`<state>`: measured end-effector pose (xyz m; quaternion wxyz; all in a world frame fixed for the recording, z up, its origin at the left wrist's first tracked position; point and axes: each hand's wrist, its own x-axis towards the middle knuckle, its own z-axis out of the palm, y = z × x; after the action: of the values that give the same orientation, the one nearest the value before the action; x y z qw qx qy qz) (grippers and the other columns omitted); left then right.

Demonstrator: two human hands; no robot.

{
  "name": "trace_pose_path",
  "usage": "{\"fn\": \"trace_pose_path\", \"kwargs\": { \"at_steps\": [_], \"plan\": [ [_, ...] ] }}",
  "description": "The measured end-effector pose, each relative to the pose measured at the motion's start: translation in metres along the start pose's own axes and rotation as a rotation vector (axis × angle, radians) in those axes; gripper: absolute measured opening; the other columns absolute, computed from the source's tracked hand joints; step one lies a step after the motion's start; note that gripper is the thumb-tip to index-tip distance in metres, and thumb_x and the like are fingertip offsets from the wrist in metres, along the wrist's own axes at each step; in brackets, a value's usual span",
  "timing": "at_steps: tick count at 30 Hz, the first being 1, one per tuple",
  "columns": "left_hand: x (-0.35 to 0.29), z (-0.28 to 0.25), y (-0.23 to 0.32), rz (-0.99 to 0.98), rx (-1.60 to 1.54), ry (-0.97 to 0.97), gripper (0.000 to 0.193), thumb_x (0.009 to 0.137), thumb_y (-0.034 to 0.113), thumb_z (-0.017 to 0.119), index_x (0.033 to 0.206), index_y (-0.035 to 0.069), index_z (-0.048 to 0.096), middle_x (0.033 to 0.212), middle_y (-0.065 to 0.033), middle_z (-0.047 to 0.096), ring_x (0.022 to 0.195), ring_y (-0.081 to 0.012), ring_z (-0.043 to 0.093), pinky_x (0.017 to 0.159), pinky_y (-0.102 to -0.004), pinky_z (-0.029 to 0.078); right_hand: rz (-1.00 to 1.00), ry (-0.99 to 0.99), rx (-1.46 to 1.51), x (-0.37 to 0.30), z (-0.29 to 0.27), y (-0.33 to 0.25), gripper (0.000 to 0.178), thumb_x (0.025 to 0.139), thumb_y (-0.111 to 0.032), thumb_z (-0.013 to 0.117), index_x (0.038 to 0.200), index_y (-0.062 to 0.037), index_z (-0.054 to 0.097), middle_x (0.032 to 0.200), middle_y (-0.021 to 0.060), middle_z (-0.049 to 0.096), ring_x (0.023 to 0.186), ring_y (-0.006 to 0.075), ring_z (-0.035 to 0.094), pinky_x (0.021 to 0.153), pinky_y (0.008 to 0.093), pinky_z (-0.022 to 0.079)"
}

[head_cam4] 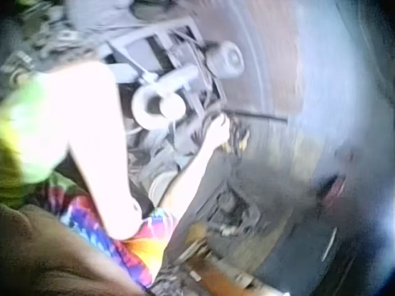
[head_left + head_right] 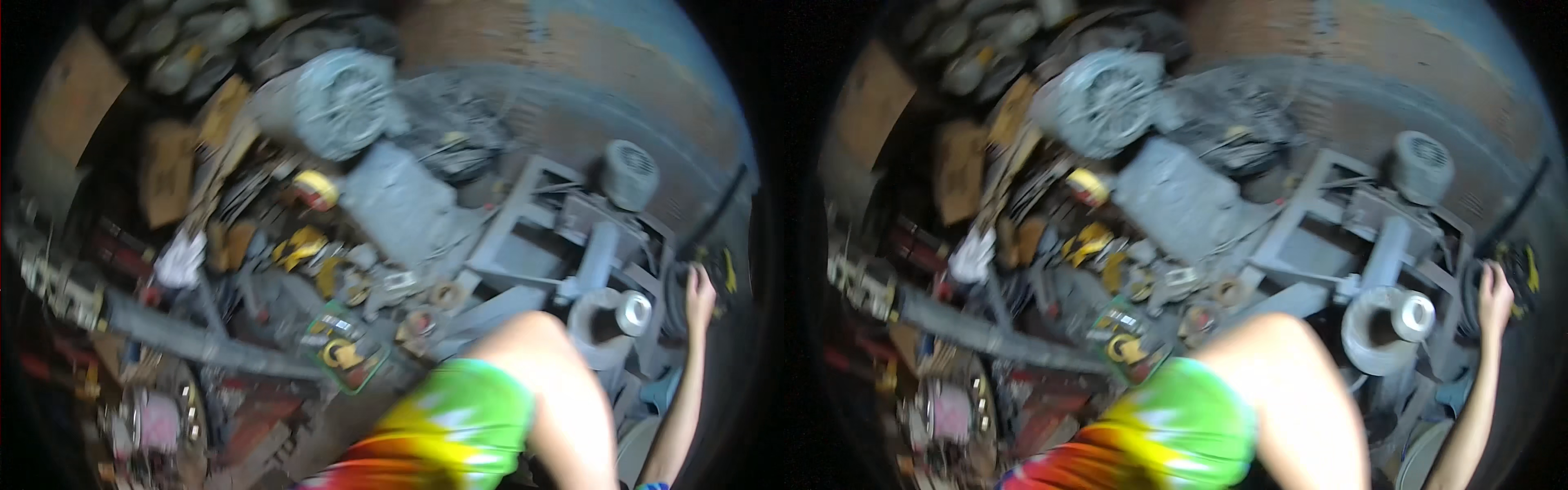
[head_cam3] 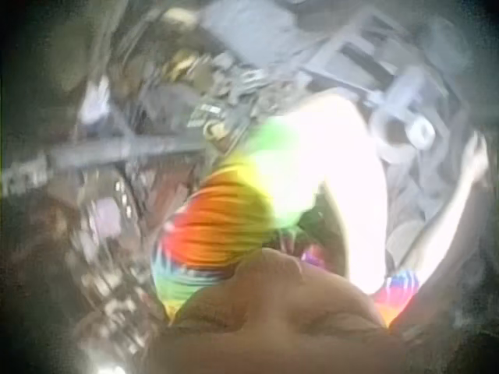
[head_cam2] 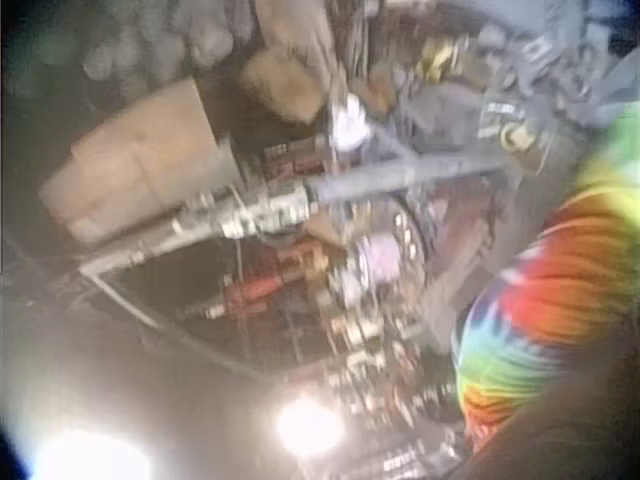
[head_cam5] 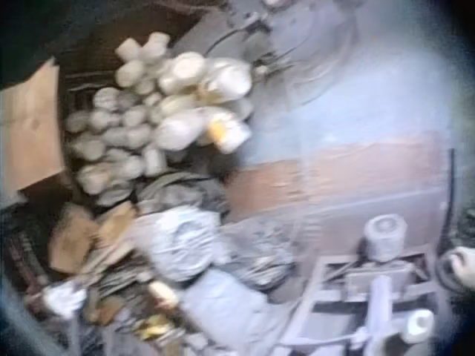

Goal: The person cleans and sands a small circular part using sandpaper, then wraps yellow tape around the exterior edge of the part.

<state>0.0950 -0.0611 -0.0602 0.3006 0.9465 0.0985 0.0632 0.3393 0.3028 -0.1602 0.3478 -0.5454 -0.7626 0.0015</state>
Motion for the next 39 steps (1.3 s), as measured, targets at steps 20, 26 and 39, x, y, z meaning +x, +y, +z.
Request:
{"fn": "trace_pose_path", "kwargs": {
  "at_steps": [20, 26, 39],
  "plan": [
    [-0.032, 0.064, -0.138, -0.187, -0.076, 0.113, 0.018, 0.082, 0.029, 0.065, 0.079, 0.013, 0.074, 0.087, -0.0036, 0.07, 0.082, -0.0187, 0.064, 0.067, -0.036, 0.048, 0.056, -0.099, -0.147, -0.016, 0.019, -0.033, 0.028, 0.097, -0.023, 0.058, 0.104, 0.0015, 0.069, 0.087, 0.0255, 0.069, 0.081, 0.0404, 0.069, 0.073, 0.0429, 0.052],
    [-0.021, 0.049, -0.122, -0.073, -0.037, 0.139, 0.019, 0.081, 0.029, 0.065, 0.08, 0.012, 0.074, 0.087, -0.0038, 0.07, 0.08, -0.0182, 0.064, 0.066, -0.0356, 0.048, 0.131, -0.225, -0.182, -0.022, 0.022, -0.026, 0.028, 0.096, -0.024, 0.059, 0.104, 0.0013, 0.067, 0.101, 0.0261, 0.069, 0.097, 0.0433, 0.066, 0.086, 0.0485, 0.051],
    [-0.189, 0.137, -0.142, -0.833, -0.105, 0.443, 0.02, 0.081, 0.029, 0.065, 0.082, 0.011, 0.075, 0.086, -0.0041, 0.071, 0.077, -0.0171, 0.064, 0.065, -0.0348, 0.048, 0.202, -0.463, -0.255, -0.039, 0.022, 0.088, 0.041, 0.102, -0.032, 0.053, 0.122, 0.0021, 0.065, 0.115, 0.0261, 0.068, 0.111, 0.0392, 0.065, 0.093, 0.041, 0.051]
  ]
}}
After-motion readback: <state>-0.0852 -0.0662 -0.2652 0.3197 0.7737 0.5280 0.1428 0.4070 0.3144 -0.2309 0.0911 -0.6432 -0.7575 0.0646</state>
